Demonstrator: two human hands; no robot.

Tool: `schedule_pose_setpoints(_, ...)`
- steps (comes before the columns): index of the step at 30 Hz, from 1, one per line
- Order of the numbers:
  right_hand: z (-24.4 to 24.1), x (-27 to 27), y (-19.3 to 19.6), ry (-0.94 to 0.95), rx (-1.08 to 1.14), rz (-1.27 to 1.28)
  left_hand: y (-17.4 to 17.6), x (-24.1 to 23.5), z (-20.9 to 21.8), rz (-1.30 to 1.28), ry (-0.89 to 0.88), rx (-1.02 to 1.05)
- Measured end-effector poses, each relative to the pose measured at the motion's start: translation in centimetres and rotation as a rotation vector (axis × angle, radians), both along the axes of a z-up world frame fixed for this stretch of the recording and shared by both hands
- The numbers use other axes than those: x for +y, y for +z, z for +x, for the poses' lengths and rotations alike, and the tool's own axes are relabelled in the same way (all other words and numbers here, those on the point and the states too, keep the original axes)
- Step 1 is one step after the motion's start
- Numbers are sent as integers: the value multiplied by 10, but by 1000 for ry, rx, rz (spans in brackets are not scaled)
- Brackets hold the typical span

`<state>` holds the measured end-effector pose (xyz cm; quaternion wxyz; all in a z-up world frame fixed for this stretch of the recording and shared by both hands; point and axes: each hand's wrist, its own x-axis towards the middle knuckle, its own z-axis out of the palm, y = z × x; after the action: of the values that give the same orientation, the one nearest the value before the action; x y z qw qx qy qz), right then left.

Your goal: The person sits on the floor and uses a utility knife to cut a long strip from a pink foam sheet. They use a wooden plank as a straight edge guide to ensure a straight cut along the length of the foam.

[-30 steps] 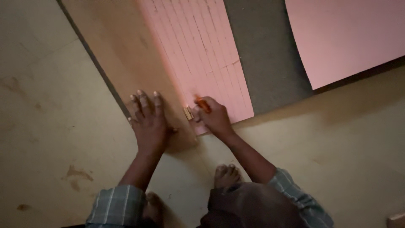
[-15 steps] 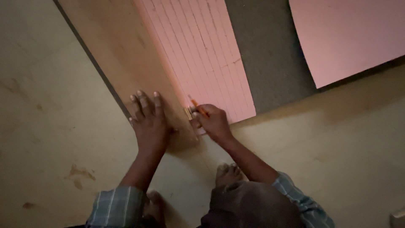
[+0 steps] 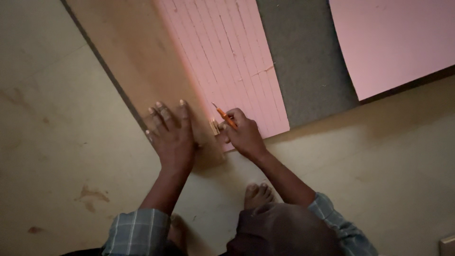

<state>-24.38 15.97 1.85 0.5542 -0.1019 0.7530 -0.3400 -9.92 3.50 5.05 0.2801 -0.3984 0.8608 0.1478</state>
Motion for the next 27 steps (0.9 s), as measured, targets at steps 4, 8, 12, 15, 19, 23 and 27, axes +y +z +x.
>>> schedule_pose_setpoints(4, 0, 1, -1, 25, 14, -62, 8, -4, -15, 38, 9, -64)
schedule_pose_setpoints(8, -2, 2, -1, -38, 77, -22, 13, -7, -23, 98, 20, -129)
schedule_pose_setpoints(12, -9, 5, 0, -185, 113, -15, 10, -6, -19, 82, 20, -120)
schedule_pose_setpoints(15, -11, 5, 0, -241, 121, -68, 4, -3, -9, 30, 5, -38)
schedule_pose_setpoints(19, -5, 3, -3, -125, 94, -11, -4, 0, -1, -113, -79, 79)
schedule_pose_setpoints(23, 10, 2, -8, 39, 169, -89, -2, -2, 0, -34, -20, 69)
schedule_pose_setpoints(27, 22, 7, -18, 124, 437, -267, 2, -1, -1, 31, 28, 30)
